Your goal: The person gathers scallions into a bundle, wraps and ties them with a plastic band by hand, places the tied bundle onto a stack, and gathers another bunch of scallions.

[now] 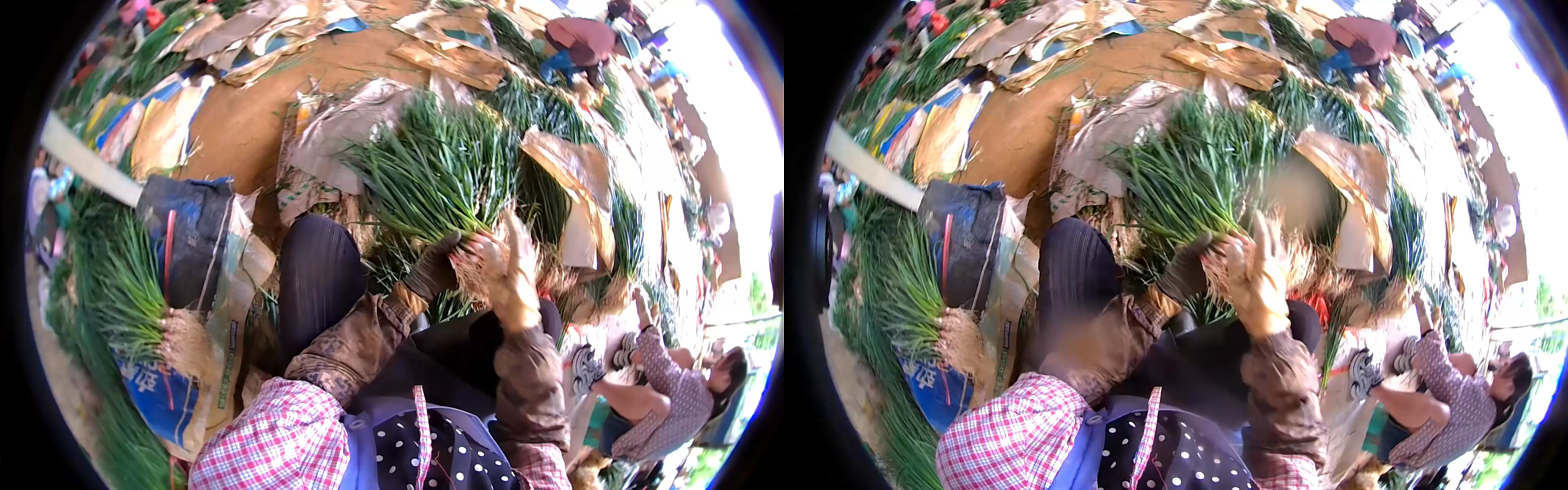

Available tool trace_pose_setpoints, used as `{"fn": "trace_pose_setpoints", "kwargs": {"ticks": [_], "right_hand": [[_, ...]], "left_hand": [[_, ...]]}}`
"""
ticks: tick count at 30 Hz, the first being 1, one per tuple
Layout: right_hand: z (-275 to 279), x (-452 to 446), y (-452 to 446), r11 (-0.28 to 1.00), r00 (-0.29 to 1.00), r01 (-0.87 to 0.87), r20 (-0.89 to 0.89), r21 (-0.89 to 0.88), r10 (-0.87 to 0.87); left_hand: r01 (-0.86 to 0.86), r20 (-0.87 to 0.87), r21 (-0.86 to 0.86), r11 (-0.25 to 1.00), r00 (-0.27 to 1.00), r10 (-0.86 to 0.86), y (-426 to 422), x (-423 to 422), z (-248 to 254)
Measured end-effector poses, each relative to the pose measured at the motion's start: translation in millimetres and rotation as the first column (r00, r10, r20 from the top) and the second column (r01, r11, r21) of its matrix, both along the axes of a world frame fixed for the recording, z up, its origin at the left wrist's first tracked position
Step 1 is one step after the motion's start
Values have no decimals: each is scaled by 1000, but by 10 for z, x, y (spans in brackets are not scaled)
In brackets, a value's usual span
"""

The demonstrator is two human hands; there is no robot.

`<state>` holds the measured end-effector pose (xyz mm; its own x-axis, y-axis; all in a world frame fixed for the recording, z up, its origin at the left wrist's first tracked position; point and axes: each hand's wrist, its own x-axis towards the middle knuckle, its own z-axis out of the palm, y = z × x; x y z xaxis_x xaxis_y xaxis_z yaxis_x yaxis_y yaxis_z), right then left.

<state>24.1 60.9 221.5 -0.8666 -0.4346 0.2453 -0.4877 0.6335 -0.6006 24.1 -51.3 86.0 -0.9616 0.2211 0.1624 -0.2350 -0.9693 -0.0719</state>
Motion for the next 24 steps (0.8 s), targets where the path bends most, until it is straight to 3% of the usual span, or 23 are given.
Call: {"fn": "trace_pose_setpoints", "kwargs": {"ticks": [1, 2, 3, 5, 7, 8, 9, 10, 11, 12, 14, 17, 18, 20, 23, 24], "right_hand": [[-263, -24, -85, 998, 998, -39, -51, 44, 42], [-522, -44, -169, 993, 991, -75, -102, 88, 84], [-597, 47, -308, 991, 949, -123, -287, 44, 130], [-479, 346, -569, 965, 899, -209, -359, 157, 253], [-511, 568, -726, 956, 862, -245, -414, 163, 292], [-478, 664, -788, 948, 850, -271, -420, 169, 318], [-434, 739, -806, 928, 833, -337, -410, 157, 372], [-564, 740, -775, 911, 830, -412, -399, 29, 389], [-631, 766, -762, 884, 851, -453, -351, -113, 391], [-597, 810, -803, 843, 896, -439, -221, -310, 385], [-547, 936, -876, 722, 887, -333, 58, -607, 458], [-584, 977, -972, 634, 683, -147, 386, -759, 620], [-585, 963, -978, 620, 586, -68, 472, -782, 659], [-700, 972, -1113, 629, 599, -256, 391, -734, 699], [-711, 1109, -1058, 761, 599, -503, 468, -410, 649], [-644, 1196, -1153, 698, 517, -592, 475, -403, 713]], "left_hand": [[-80, 93, -72, 994, 992, 87, 1, 91, 9], [73, -70, 224, 972, 996, -59, -5, 85, -180], [75, 20, 261, 962, 996, -83, -112, 166, -47], [-77, -4, 152, 985, 997, 78, -40, 107, -599], [-271, -8, 17, 963, 963, 271, -113, 144, -1239], [-480, -137, -239, 844, 877, 460, -336, 337, -960], [-454, -107, -251, 855, 891, 441, -432, 454, -737], [-427, -77, -261, 866, 903, 422, -525, 566, -516], [-192, 42, 21, 981, 981, 191, -642, 521, -465], [-223, -54, 30, 974, 973, 224, -774, 625, -245], [-267, -81, -15, 964, 961, 265, -1023, 928, 281], [-403, -117, -80, 912, 912, 393, -1211, 1253, 586], [-459, -122, -111, 881, 887, 446, -1270, 1367, 648], [-572, -151, -186, 799, 820, 552, -1465, 1660, 725], [-728, -221, -326, 603, 679, 700, -1861, 2071, 1055], [-769, -254, -375, 518, 623, 740, -2029, 2223, 1184]]}}
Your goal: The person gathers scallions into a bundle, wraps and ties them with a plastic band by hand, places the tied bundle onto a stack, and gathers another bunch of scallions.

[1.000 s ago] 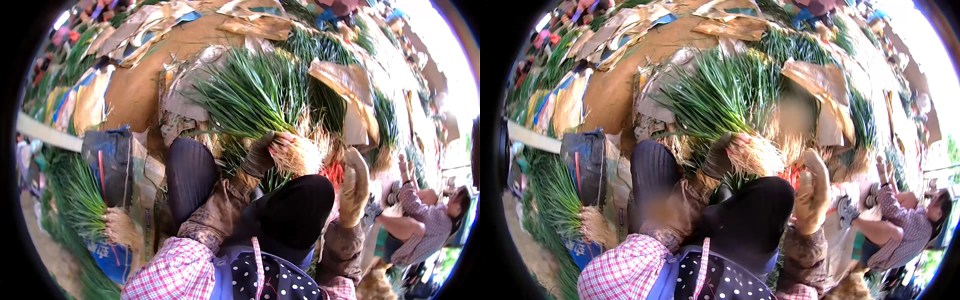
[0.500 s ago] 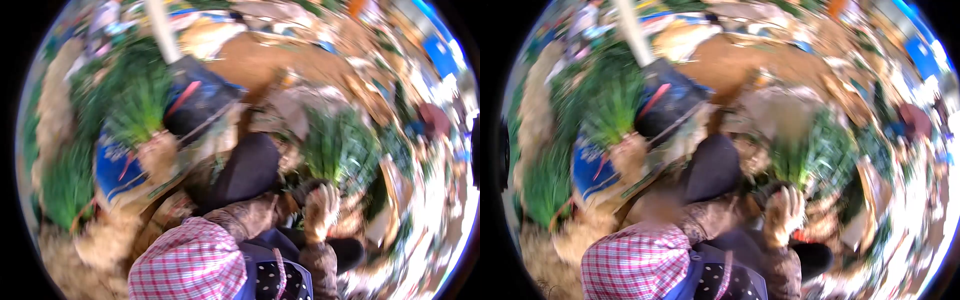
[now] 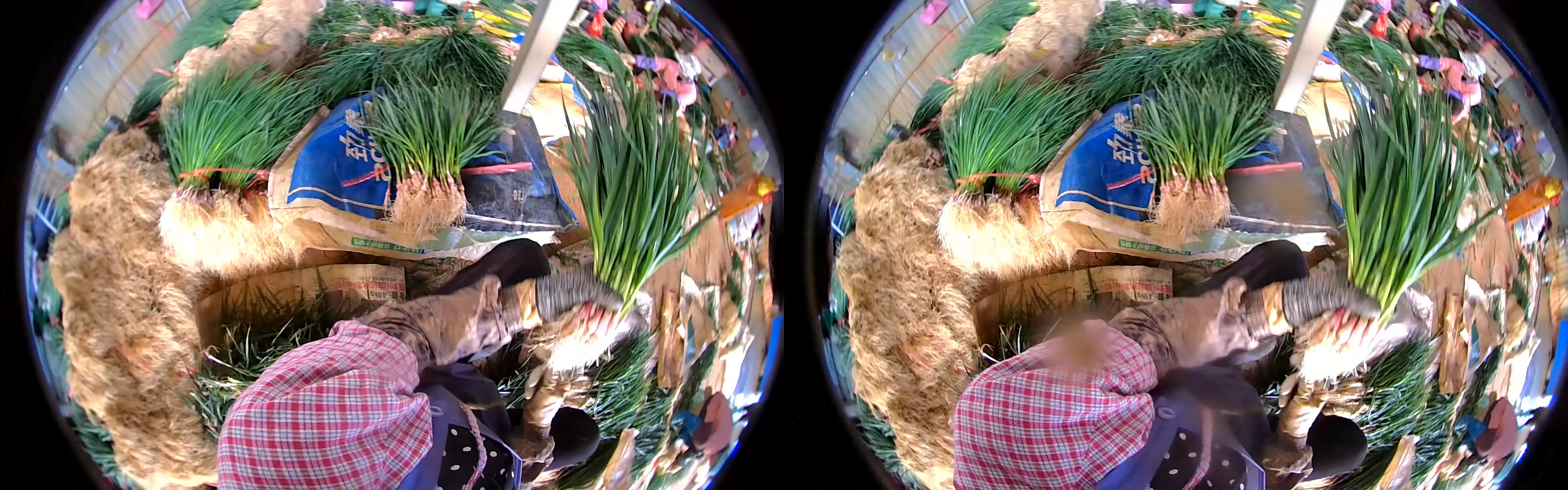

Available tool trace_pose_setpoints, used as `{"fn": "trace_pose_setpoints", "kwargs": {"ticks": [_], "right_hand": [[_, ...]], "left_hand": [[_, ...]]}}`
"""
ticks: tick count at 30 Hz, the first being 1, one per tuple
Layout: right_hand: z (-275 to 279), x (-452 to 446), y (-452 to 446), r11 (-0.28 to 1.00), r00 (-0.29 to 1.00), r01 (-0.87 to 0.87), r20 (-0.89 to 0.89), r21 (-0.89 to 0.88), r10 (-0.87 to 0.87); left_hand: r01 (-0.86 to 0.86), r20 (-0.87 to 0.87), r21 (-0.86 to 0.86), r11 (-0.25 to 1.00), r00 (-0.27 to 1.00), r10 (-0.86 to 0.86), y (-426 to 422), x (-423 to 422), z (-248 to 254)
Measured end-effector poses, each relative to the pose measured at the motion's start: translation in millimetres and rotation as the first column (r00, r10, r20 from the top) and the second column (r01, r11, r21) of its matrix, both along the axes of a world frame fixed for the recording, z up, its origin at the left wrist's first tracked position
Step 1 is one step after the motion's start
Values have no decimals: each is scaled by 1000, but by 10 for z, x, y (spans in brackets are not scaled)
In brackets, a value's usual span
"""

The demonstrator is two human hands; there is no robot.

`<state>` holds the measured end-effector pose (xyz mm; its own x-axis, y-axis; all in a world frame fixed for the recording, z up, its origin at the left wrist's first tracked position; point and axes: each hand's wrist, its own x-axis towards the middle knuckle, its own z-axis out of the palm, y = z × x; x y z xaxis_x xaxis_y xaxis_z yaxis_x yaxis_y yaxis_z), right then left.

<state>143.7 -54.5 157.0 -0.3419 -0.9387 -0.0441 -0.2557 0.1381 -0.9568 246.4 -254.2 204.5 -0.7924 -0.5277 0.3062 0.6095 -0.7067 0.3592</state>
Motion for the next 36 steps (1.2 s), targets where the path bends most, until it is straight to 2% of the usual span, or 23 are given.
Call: {"fn": "trace_pose_setpoints", "kwargs": {"ticks": [3, 5, 8, 9, 11, 12, 13, 15, 17, 19, 20, 21, 23, 24, 27, 28, 29, 30, 31, 32, 34, 35, 36], "right_hand": [[173, 273, -309, 994, 990, -102, 105, 46, 97], [-114, 107, -326, 992, 997, -79, 13, 95, 79], [-117, -6, -301, 961, 1000, -11, -1, 276, 11], [-195, -43, -318, 991, 979, -11, -202, 131, 37], [-369, -124, -365, 986, 818, -89, -576, -140, -8], [-133, -63, -368, 998, 827, -10, -560, 61, 43], [-22, -45, -412, 998, 833, 14, -553, 64, 24], [81, -3, -501, 995, 845, 59, -535, 75, -10], [98, -10, -612, 1000, 850, 4, -526, -26, -17], [338, 170, -921, 996, 813, -38, -582, -83, -18], [365, 51, -1054, 996, 695, -86, -718, -30, 38], [470, 219, -1153, 999, 839, 44, -542, -5, -40], [721, 556, -1493, 992, 852, -110, -520, -59, 63], [758, 698, -1663, 983, 843, -165, -528, -82, 98], [741, 1082, -2129, 940, 784, -341, -563, -36, 263], [662, 1211, -2272, 932, 827, -362, -468, -22, 311], [541, 1316, -2412, 923, 860, -384, -367, -11, 354], [418, 1382, -2550, 899, 817, -438, -412, 15, 404], [281, 1441, -2685, 872, 768, -488, -455, 39, 451], [92, 1499, -2813, 865, 770, -494, -419, 88, 482], [-280, 1610, -3024, 844, 773, -504, -340, 186, 536], [-371, 1629, -3125, 757, 645, -540, -397, 367, 653], [-445, 1619, -3217, 645, 496, -537, -416, 543, 762]], "left_hand": [[-236, 47, -206, 950, 967, 251, -521, 540, 452], [-363, 62, -322, 875, 914, 402, -836, 915, 692], [-489, 97, -444, 751, 807, 583, -1318, 1545, 851], [-503, 129, -473, 723, 773, 622, -1480, 1745, 801], [-497, 228, -504, 706, 712, 664, -1791, 2117, 493], [-482, 284, -502, 718, 693, 663, -1925, 2286, 224], [-434, 358, -495, 753, 688, 632, -2081, 2459, -156], [-492, 413, -366, 790, 675, 612, -2129, 2590, -1006], [-713, 717, -67, 698, 452, 531, -1887, 2642, -1838], [-583, 585, -117, 804, 614, 530, -1927, 2782, -2155], [-501, 522, -145, 853, 694, 496, -1924, 2769, -2293], [-300, 431, 15, 954, 863, 264, -1955, 2814, -2211], [-302, 477, -143, 942, 813, 333, -2048, 2825, -2100], [-342, 472, 16, 939, 831, 294, -2240, 2693, -2522], [-637, 592, -171, 752, 544, 595, -1898, 2795, -2122], [-583, 563, -357, 730, 490, 666, -1951, 2862, -2292], [-750, 585, -257, 610, 382, 716, -1874, 2872, -2312], [-879, 616, -162, 448, 265, 742, -1732, 2864, -2240], [-884, 670, -316, 346, 51, 741, -1462, 2891, -1862], [-847, 702, -463, 261, -170, 692, -1186, 2920, -1461], [-921, 755, -347, 175, -164, 635, -1121, 2975, -1823], [-949, 782, -287, 127, -155, 603, -1054, 3011, -1973], [-973, 795, -179, 143, -57, 604, -849, 3071, -1932]]}}
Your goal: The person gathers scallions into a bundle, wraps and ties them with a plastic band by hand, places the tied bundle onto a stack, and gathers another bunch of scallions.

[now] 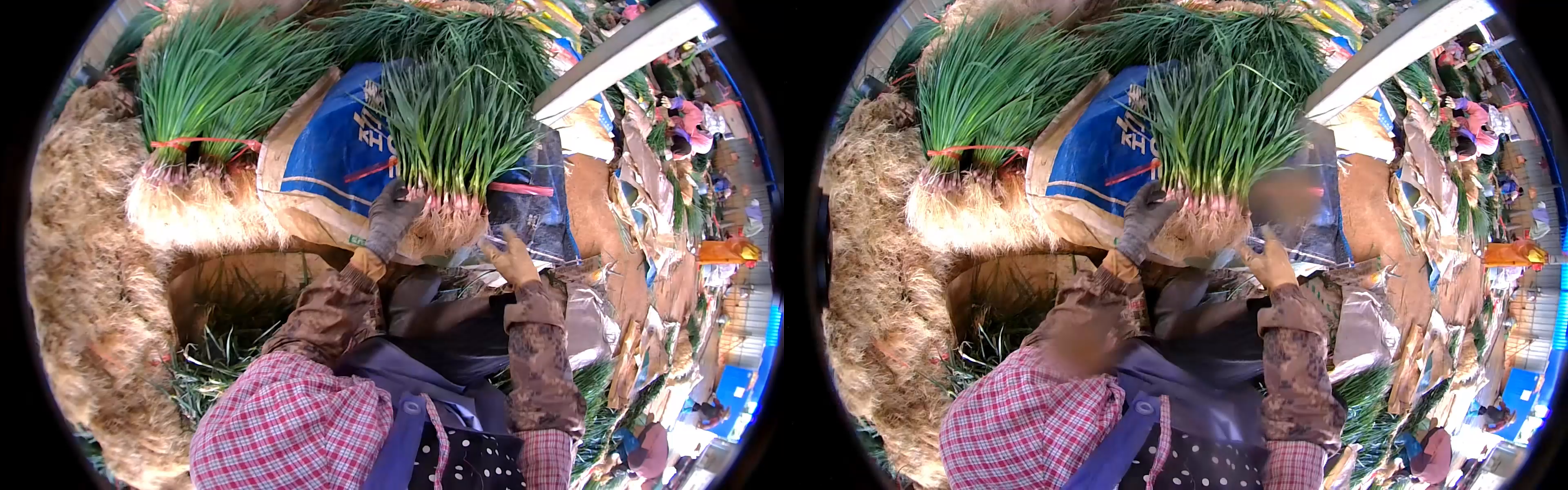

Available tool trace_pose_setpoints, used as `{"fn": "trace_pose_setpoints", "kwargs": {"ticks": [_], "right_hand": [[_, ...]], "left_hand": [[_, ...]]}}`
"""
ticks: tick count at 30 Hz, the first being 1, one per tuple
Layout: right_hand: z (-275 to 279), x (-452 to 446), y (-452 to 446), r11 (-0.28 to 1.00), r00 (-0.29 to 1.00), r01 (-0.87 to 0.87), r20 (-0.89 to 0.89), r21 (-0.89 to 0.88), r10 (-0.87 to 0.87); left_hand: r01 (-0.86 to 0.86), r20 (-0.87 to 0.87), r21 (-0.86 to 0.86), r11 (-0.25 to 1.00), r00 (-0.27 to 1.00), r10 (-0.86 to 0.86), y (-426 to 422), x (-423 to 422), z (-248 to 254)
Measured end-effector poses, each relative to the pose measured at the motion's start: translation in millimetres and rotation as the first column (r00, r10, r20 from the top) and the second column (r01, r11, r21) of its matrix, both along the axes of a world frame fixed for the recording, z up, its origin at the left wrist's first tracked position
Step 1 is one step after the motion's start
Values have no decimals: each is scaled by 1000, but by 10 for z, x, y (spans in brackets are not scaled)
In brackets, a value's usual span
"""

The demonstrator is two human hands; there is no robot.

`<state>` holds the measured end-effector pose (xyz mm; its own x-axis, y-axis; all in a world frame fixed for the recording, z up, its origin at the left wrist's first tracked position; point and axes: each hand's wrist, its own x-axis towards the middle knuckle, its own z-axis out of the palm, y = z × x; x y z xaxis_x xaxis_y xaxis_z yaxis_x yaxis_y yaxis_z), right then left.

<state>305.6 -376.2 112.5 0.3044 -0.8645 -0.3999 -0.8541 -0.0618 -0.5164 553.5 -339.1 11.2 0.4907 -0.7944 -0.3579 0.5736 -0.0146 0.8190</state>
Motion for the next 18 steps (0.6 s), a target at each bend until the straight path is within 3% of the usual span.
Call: {"fn": "trace_pose_setpoints", "kwargs": {"ticks": [1, 2, 3, 5, 6, 9, 13, 15, 16, 18], "right_hand": [[-59, -4, -13, 987, 978, -102, -167, 128, 123], [-6, 59, 70, 952, 960, -125, -210, 280, 188], [-48, 89, 128, 919, 910, -246, -252, 309, 329], [-124, 123, 245, 801, 750, -461, -315, 382, 582], [-113, 176, 218, 848, 800, -370, -334, 380, 499], [-189, 204, 96, 951, 896, -265, -323, 161, 304], [-65, 301, 105, 981, 952, -194, -237, 18, 193], [-73, 276, 113, 981, 960, -193, -207, -3, 188], [-77, 245, 94, 988, 968, -153, -200, 8, 151], [-126, 170, 44, 997, 981, -72, -178, 35, 77]], "left_hand": [[12, -112, 5, 1000, 994, -12, 207, 61, 47], [112, 221, 131, 985, 965, -139, 436, 105, 63], [166, 507, 280, 945, 810, -293, 605, 120, 58], [256, 439, 360, 897, 802, -405, 868, 57, -160], [300, 397, 398, 867, 796, -458, 970, 36, -140], [313, 497, 580, 752, 596, -631, 873, -136, -32], [373, 97, 416, 829, 888, -449, 556, -317, -359], [341, -174, 350, 873, 939, -297, 571, -359, -361], [278, -200, 327, 903, 954, -221, 640, -376, -338], [229, 26, 392, 891, 965, -259, 882, -318, -252]]}}
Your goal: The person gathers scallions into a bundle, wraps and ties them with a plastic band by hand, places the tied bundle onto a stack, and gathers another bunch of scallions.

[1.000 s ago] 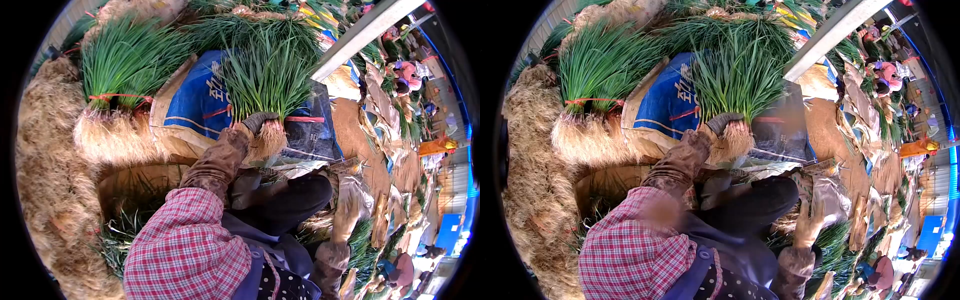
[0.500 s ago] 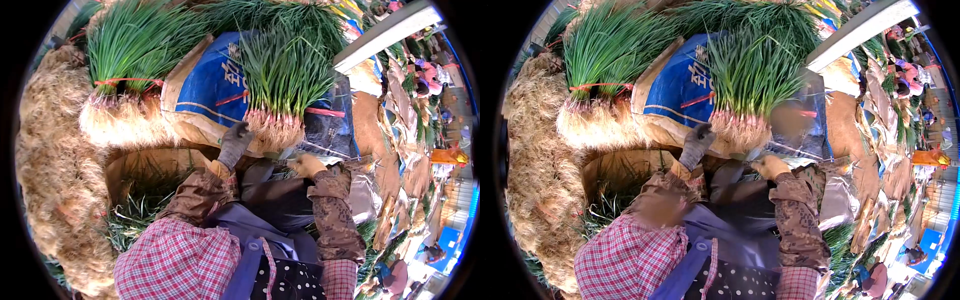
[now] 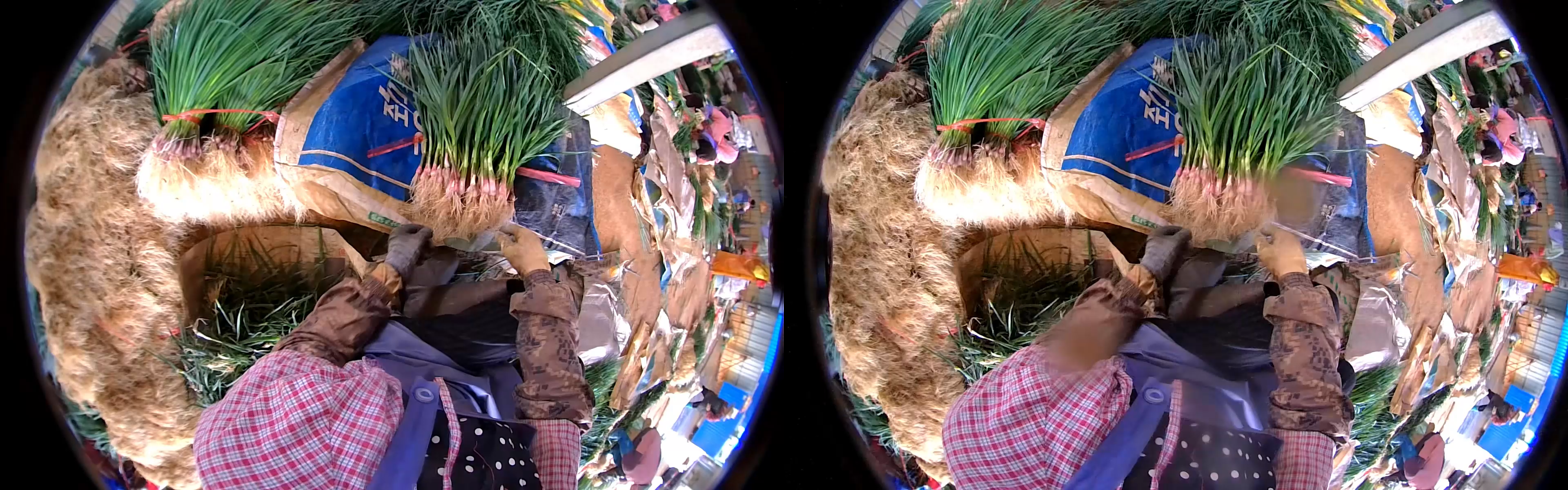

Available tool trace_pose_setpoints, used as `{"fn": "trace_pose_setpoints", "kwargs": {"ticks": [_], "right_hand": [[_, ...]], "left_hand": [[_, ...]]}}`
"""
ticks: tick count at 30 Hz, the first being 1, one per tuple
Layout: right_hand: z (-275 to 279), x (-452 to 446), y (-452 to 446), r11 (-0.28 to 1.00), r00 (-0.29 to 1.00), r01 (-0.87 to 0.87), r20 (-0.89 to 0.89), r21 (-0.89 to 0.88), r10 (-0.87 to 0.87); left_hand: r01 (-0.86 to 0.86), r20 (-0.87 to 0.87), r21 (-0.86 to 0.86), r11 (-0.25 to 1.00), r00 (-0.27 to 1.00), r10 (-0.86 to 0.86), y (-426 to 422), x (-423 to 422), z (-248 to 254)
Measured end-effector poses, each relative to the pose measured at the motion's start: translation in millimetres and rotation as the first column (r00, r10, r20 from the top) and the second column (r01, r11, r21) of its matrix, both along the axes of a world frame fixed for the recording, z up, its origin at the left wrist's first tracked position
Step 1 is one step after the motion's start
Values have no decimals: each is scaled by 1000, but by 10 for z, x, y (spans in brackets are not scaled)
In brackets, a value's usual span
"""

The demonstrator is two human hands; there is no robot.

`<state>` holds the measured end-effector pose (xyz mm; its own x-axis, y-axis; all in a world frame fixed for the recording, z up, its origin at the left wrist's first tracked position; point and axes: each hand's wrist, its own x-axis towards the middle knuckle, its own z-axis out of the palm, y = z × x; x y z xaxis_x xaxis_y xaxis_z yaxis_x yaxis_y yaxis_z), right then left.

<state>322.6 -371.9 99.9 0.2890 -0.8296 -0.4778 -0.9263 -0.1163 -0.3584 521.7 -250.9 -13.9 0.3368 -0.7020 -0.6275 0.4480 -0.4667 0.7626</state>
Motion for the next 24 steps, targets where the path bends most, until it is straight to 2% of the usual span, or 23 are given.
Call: {"fn": "trace_pose_setpoints", "kwargs": {"ticks": [1, 4, 5, 7, 8, 11, 12, 13, 15, 17, 18, 20, 23, 24], "right_hand": [[-36, -41, -27, 1000, 1000, -6, 6, -16, 6], [-88, -101, -74, 1000, 999, 1, 44, -30, 0], [-93, -100, -58, 999, 1000, -11, 23, -32, 12], [-86, -93, -19, 999, 999, -28, -19, -45, 27], [-67, -94, -35, 998, 995, -65, -83, -23, 62], [-147, -165, -140, 965, 966, 257, 41, -56, -255], [-253, -210, -201, 923, 926, 349, 213, -165, -312], [-415, -243, -282, 869, 837, 474, 380, -144, -393], [-659, -281, -473, 727, 558, 686, 669, -38, -491], [-875, -114, -554, 554, 296, 825, 755, 106, -585], [-1220, -104, -595, 548, 328, 836, 779, 24, -535], [-1377, 17, -612, 524, 297, 851, 803, 23, -517], [-1322, 182, -571, 505, 150, 830, 778, 235, -609], [-1355, 226, -592, 522, 138, 803, 762, 287, -633]], "left_hand": [[19, 119, 8, 1000, 993, -20, 131, 51, 30], [25, 15, 127, 992, 1000, -27, 452, 164, -181], [145, 186, 142, 979, 968, -170, 564, 188, -260], [365, 497, 221, 905, 756, -426, 708, 282, -322], [596, 444, 371, 712, 560, -699, 731, 381, -294], [713, 558, 441, 545, 259, -789, 649, 461, 90], [693, 552, 384, 610, 357, -753, 545, 459, 184], [634, 568, 276, 722, 499, -655, 420, 437, 305], [458, 537, 52, 887, 736, -412, 121, 363, 564], [443, 809, 138, 886, 466, -359, -231, 316, 751], [406, 860, 143, 903, 401, -317, -394, 261, 713], [325, 941, 135, 936, 255, -224, -723, 175, 471], [238, 862, 177, 955, 430, -267, -1091, 183, 203], [244, 792, 61, 968, 579, -196, -1162, 224, 171]]}}
